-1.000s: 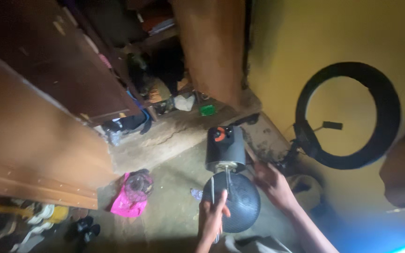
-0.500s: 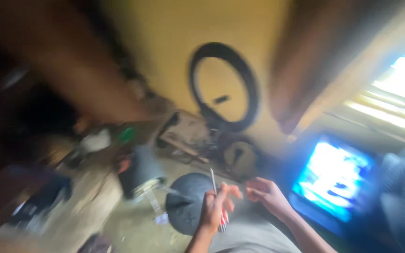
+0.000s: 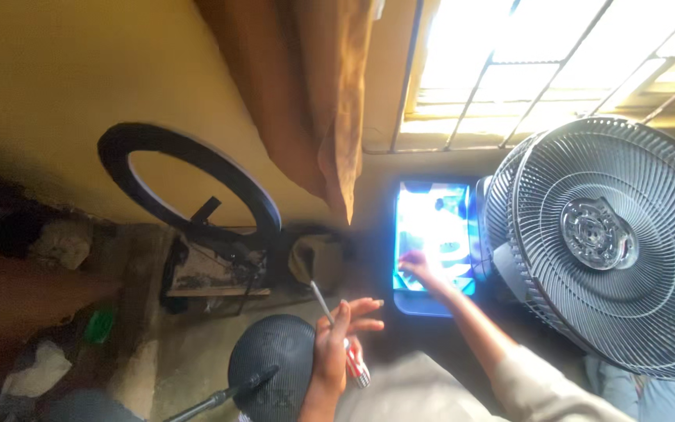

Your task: The person uses a screwdriver to loosen and remove screws from a small black cylindrical device, then removes a circular metal mesh cover. The person places the cover on a nearby blue tray and continues to manipulate the device with the screwdriver.

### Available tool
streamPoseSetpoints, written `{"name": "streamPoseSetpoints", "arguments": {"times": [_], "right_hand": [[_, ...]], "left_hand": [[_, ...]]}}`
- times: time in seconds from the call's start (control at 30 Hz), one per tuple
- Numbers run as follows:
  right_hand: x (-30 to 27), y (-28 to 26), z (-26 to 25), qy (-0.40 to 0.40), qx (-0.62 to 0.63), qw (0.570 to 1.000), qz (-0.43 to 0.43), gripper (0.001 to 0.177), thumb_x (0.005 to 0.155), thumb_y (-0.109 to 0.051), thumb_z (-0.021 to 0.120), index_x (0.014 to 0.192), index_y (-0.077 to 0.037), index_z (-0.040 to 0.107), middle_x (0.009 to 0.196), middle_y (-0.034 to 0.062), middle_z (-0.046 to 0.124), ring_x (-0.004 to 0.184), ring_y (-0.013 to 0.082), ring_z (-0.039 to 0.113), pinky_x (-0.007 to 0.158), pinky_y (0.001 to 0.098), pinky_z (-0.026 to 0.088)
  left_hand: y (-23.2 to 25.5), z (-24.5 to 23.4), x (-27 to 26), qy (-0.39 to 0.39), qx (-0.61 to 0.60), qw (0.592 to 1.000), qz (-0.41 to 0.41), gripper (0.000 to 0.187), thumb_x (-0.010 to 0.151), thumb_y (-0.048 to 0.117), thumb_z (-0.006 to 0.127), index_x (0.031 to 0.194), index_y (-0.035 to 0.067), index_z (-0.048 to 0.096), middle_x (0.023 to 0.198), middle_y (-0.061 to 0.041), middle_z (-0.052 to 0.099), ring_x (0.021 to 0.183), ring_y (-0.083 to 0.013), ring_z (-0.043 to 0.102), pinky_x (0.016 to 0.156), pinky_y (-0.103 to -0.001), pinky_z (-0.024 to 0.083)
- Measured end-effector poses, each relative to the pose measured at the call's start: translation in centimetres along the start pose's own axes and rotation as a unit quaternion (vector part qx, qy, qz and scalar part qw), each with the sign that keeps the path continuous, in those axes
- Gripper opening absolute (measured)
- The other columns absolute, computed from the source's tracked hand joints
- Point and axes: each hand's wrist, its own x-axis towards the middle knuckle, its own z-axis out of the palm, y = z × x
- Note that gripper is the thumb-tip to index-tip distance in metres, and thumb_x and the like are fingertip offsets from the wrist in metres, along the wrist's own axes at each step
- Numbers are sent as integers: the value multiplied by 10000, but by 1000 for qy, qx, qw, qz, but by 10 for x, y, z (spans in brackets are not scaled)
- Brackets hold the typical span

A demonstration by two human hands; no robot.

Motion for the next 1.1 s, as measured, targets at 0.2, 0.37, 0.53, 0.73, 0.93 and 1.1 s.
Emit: {"name": "streamPoseSetpoints", "arguments": {"times": [0.2,0.37,0.53,0.73,0.93,1.1], "right_hand": [[80,19,-39,185,102,977,42,285,854,-164,705,1105,-34,743,936,115,765,820,238,732,761,375,591],[129,3,-57,432,-191,881,-38,211,848,-105,653,998,-24,778,1013,253,705,984,412,673,914,473,522],[156,7,-75,406,-200,891,-24,227,933,-156,575,1022,-45,751,1018,230,709,967,384,699,879,481,538],[146,10,-70,385,-406,827,-58,166,911,-129,637,968,-33,758,983,243,706,932,402,700,853,479,559],[122,-14,-6,338,-99,931,-99,283,912,-151,725,1147,-5,670,904,187,703,803,303,687,745,422,546],[32,-18,127,-27,261,965,4,349,854,-11,671,1202,-10,637,909,133,719,739,240,698,658,353,575]], "left_hand": [[-32,-29,7,32,26,999,-24,591,1019,466,453,1205,-29,718,1140,-178,821,473,-127,609,303,-191,373],[-91,-105,14,35,33,995,-85,609,983,478,418,1268,4,674,1189,-198,810,598,-208,794,354,-238,435],[-166,-177,25,20,-79,994,-74,674,965,463,332,1305,-12,668,1195,-247,784,500,-169,690,380,-253,475],[-209,-205,0,37,-96,994,-42,616,1047,442,428,1289,-64,683,1107,-280,797,427,-96,562,388,-228,457],[-191,-212,-17,154,-15,983,101,573,1051,442,464,1249,-54,672,1093,-279,818,604,-248,776,484,-345,624],[-156,-192,-75,297,-22,955,-10,566,984,492,502,1134,-9,719,964,-188,844,484,-197,686,370,-300,464]]}}
